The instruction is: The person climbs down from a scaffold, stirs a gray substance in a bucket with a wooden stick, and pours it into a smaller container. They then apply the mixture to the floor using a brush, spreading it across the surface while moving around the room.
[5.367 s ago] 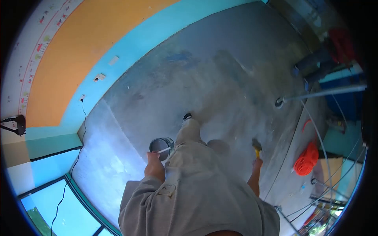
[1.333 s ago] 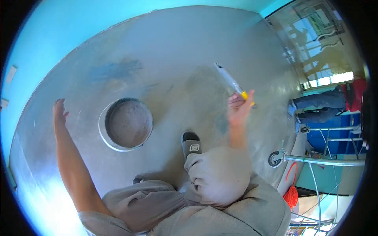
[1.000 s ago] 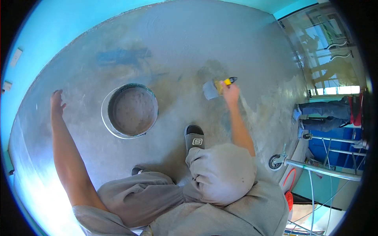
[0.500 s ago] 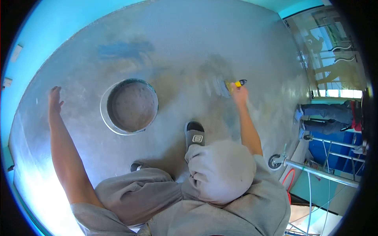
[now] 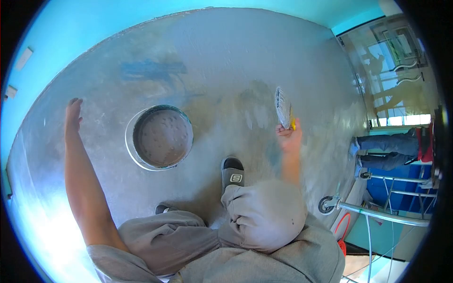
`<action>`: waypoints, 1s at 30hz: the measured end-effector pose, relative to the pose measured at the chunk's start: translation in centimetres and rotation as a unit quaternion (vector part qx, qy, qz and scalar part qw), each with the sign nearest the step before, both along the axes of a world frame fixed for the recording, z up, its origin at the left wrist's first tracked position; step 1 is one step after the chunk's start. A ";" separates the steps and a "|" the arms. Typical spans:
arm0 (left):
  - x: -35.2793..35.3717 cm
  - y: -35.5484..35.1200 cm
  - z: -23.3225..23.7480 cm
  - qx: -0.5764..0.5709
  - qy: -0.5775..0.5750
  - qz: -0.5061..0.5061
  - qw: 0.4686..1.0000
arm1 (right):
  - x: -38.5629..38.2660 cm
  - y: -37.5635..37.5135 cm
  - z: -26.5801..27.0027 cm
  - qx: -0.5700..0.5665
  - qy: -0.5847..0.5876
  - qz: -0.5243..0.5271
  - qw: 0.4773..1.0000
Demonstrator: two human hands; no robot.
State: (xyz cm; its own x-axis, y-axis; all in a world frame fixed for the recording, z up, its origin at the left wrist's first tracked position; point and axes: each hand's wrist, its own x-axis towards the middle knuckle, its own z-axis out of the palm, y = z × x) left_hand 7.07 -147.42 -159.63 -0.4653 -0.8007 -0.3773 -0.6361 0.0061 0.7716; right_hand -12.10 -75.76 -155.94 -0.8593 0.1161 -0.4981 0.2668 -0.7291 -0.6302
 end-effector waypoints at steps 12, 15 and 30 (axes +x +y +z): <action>-3.4 2.9 2.6 -0.002 0.022 0.003 1.000 | 5.5 -17.3 10.8 0.345 0.346 0.321 0.811; -4.3 4.2 3.6 0.023 0.037 0.012 0.999 | 7.2 -22.4 11.3 0.392 0.418 0.380 0.726; -6.8 6.9 2.9 0.078 0.043 0.020 0.996 | 6.0 -25.8 6.0 0.321 0.241 0.460 0.792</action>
